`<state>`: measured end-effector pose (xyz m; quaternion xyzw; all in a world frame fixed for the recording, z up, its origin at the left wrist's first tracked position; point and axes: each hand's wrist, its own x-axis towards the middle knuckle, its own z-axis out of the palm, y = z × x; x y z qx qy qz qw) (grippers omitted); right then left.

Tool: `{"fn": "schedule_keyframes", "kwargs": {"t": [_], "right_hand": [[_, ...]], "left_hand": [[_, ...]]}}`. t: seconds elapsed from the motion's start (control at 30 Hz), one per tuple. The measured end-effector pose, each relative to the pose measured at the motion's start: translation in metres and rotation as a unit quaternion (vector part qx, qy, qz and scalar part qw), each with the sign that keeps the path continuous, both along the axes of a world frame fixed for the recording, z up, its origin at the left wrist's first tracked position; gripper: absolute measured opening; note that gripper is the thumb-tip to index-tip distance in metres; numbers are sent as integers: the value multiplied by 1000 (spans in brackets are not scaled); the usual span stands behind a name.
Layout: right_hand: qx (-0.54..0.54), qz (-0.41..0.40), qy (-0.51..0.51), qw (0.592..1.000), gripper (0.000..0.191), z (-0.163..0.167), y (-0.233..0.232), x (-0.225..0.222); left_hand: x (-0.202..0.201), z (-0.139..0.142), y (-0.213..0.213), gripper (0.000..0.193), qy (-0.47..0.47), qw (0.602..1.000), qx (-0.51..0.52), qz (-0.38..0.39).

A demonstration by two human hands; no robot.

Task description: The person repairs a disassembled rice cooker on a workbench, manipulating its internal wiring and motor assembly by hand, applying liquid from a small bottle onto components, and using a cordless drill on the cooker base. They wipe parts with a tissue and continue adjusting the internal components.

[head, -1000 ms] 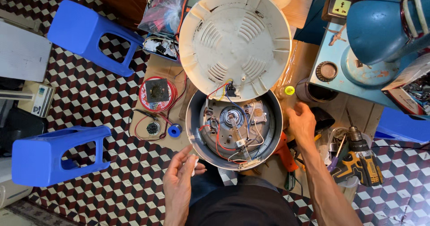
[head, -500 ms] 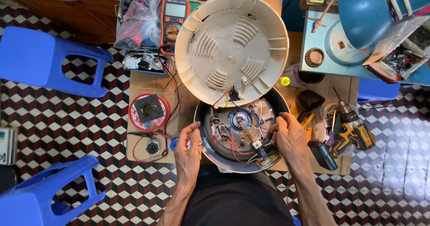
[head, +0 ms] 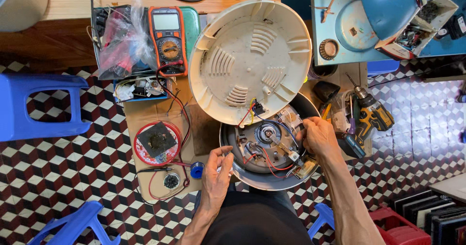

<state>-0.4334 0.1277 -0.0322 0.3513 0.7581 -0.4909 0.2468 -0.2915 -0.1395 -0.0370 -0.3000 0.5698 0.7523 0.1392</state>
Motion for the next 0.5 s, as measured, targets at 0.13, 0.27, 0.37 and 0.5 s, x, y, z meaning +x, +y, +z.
{"fn": "schedule_keyframes", "kwargs": {"t": [0.13, 0.27, 0.37, 0.5], "right_hand": [[-21, -37, 12, 999, 20, -1, -8, 4], [-99, -103, -14, 990, 20, -3, -9, 11], [-160, -140, -15, 977, 21, -3, -8, 14], [-168, -152, -5, 974, 14, -3, -13, 16]], "left_hand": [[-1, 4, -7, 36, -7, 1000, 1, -22], [1, 9, -12, 35, -21, 999, 9, -42], [3, 11, -13, 35, -42, 998, 22, -39], [3, 10, -14, 34, -28, 998, 7, -49]]}}
